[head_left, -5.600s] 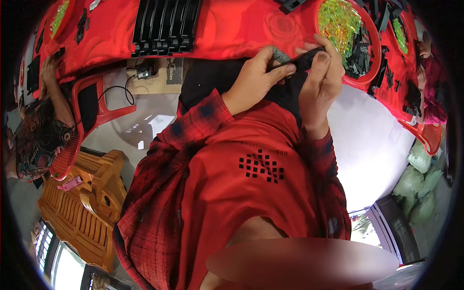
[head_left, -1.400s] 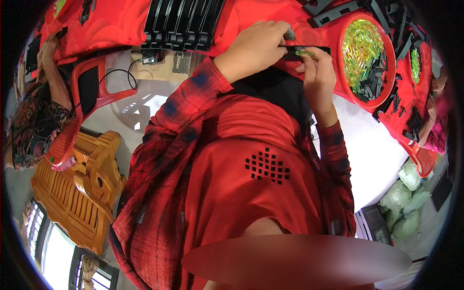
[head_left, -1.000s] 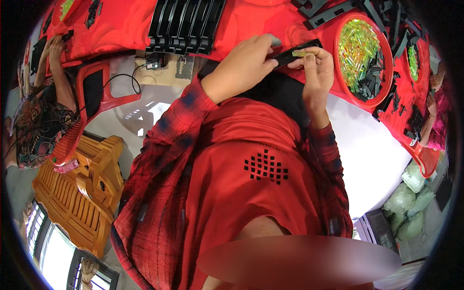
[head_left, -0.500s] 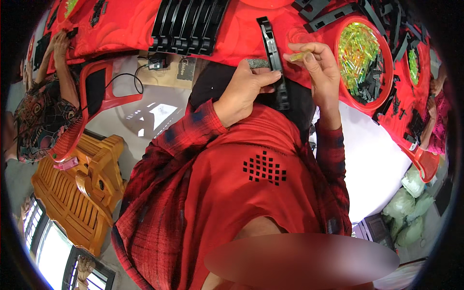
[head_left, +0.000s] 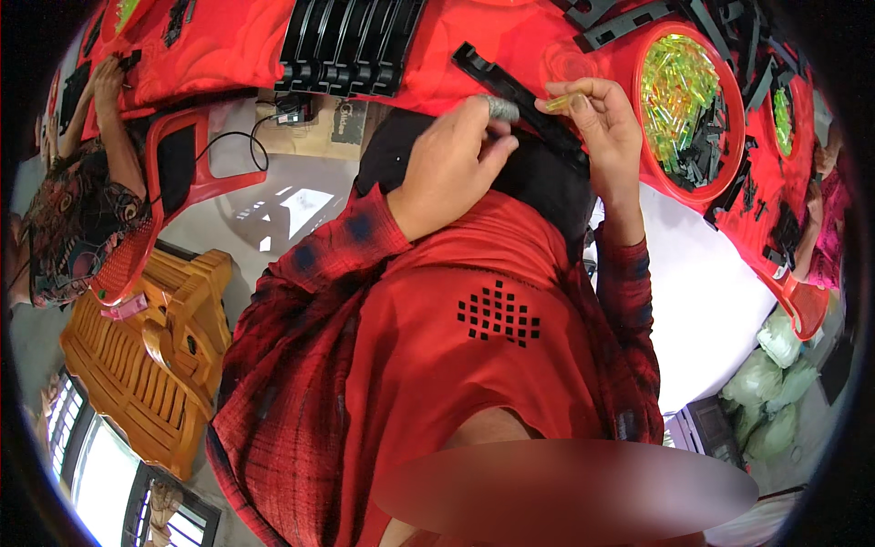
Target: The person assembles plastic items by picking small inserts from a bowl and fitting them into black plastic housings by hand.
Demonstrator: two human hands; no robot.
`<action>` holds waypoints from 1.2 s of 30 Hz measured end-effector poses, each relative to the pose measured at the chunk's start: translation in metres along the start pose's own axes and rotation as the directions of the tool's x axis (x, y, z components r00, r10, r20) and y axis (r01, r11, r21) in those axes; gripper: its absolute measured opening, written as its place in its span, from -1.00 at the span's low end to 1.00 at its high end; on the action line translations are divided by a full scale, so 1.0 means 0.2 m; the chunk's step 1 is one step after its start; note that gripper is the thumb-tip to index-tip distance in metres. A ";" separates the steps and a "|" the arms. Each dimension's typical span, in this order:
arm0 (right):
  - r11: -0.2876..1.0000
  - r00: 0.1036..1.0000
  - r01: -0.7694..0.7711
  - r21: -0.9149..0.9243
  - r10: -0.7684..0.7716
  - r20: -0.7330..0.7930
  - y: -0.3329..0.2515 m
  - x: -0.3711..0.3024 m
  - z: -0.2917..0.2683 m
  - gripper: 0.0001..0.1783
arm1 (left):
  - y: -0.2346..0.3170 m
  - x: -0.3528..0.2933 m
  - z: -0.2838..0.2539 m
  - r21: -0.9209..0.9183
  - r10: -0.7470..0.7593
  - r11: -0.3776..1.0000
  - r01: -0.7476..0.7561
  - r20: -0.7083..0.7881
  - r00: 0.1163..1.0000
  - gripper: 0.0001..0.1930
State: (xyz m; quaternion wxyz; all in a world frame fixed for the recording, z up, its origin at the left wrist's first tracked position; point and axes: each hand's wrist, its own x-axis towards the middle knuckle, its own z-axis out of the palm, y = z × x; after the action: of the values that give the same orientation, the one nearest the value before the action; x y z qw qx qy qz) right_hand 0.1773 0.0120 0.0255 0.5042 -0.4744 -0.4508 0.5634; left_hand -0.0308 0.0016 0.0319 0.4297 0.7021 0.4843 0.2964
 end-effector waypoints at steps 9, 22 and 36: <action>0.856 0.887 0.155 -0.494 -0.340 -0.311 -0.05 -0.10 -0.01 -0.85 | -0.12 0.29 0.01 0.567 0.499 0.685 -0.458 0.094 0.862 -0.53; 0.345 0.828 0.101 -0.933 -0.549 -0.113 0.15 -0.08 -0.04 -0.77 | -0.10 0.31 0.00 0.468 0.417 0.782 -0.413 0.100 0.903 -0.62; 0.279 0.810 0.137 -0.951 -0.584 -0.055 0.16 -0.04 -0.05 -0.80 | -0.10 0.35 -0.03 0.348 0.379 0.850 -0.396 0.120 0.918 -0.64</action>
State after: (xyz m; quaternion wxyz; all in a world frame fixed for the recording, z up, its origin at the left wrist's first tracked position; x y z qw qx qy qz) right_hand 0.1829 0.0015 -0.0078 0.3497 -0.6550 -0.6693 -0.0269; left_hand -0.0182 0.0727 0.0165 0.2343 0.8593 0.3692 0.2652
